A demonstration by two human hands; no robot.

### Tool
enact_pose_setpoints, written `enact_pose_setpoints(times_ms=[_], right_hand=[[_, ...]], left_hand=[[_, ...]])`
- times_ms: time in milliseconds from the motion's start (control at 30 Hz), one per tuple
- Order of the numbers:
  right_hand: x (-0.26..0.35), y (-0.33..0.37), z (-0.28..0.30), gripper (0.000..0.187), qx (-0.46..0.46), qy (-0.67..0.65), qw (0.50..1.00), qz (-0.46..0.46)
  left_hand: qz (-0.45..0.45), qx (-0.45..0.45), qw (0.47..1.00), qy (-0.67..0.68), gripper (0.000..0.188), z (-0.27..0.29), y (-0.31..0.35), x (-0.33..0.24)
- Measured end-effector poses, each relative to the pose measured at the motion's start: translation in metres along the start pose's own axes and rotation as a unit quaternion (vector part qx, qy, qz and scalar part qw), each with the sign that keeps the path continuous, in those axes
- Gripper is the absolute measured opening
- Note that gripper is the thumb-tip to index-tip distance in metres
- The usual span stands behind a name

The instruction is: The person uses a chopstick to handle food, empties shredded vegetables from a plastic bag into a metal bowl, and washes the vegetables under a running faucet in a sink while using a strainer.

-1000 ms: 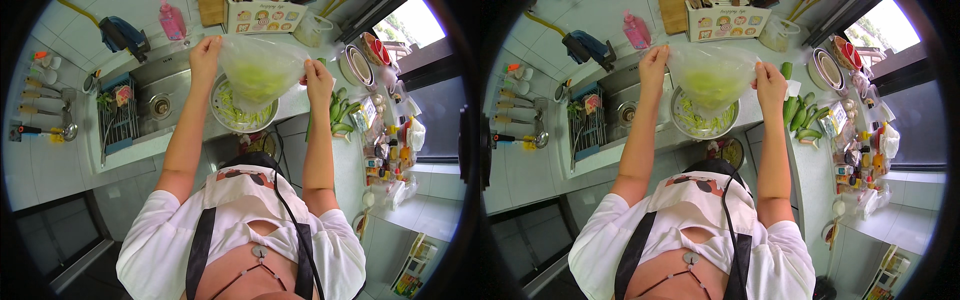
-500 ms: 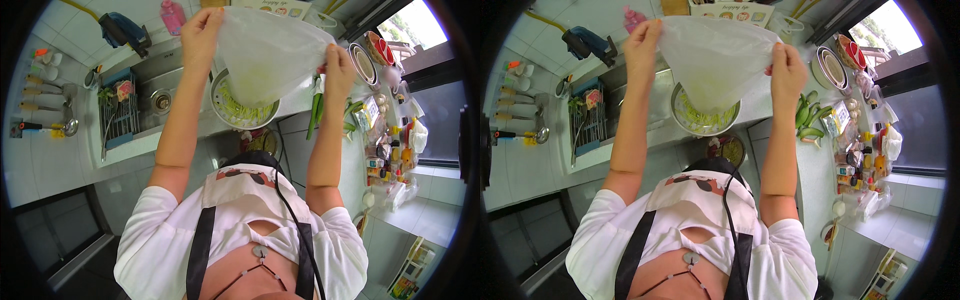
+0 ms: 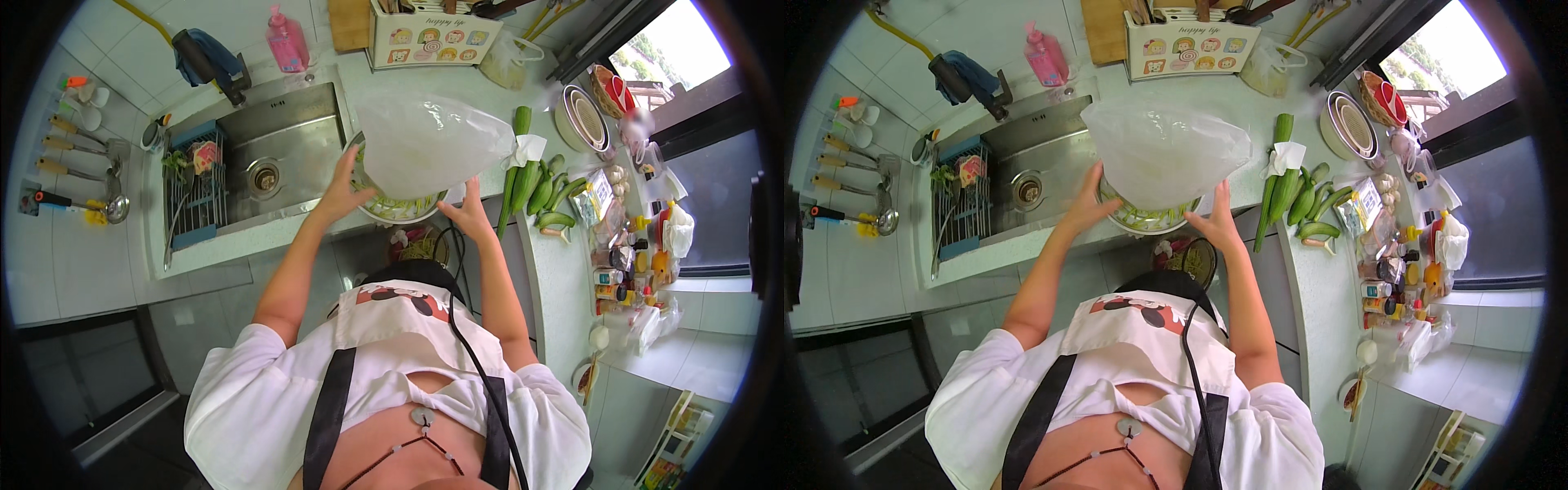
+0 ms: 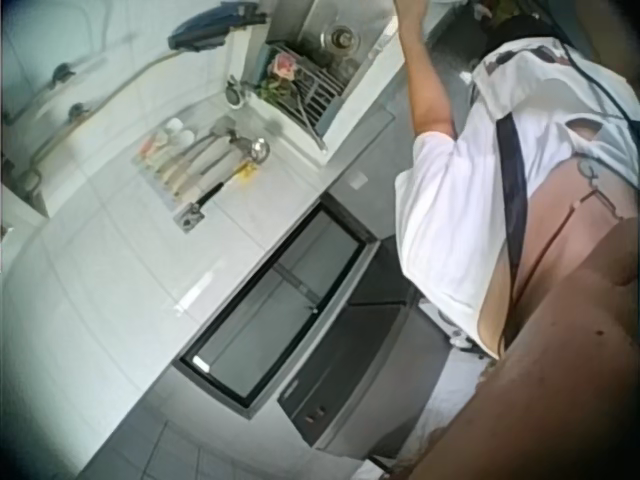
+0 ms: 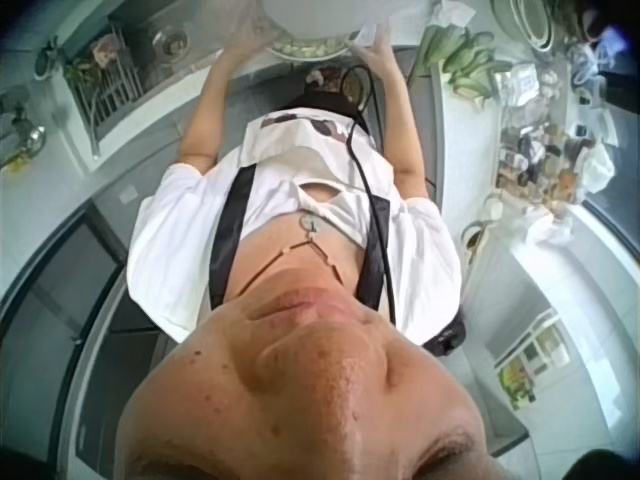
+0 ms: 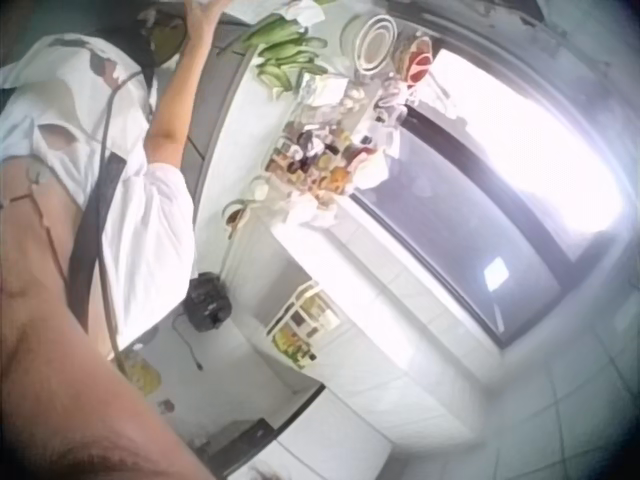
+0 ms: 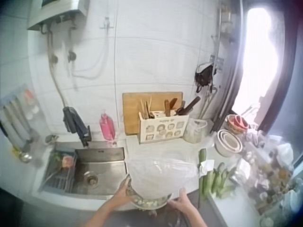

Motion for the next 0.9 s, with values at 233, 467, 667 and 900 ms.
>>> enact_pose_setpoints(times_ms=[233,467,667,900], right_hand=[[0.034,-0.067,0.003,0.029,0.041,0.048,0.981,-0.184],[0.012,-0.078,0.012,0.041,-0.078,-0.078,0.986,-0.127],[0.036,-0.072,0.017,0.04,-0.073,-0.178,0.973,-0.127],[0.05,-0.068,0.03,0.035,-0.098,-0.211,0.966,-0.116]], left_hand=[[-0.073,0.059,0.995,0.027,0.029,-0.005,-0.045,-0.022],[0.001,0.037,0.991,0.129,0.022,-0.003,-0.053,-0.039],[0.017,0.022,0.992,0.127,0.021,-0.004,-0.053,-0.045],[0.03,0.033,0.99,0.131,0.02,-0.005,-0.055,-0.06]])
Point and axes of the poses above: each hand's wrist, its own y-axis away from the middle knuckle, its own z-axis out of the back of the hand, x = y × z, the point moved 2 cm from there along -y, towards the middle knuckle, and after that the axes turned 2 degrees about -z, right-handed, at the moved point
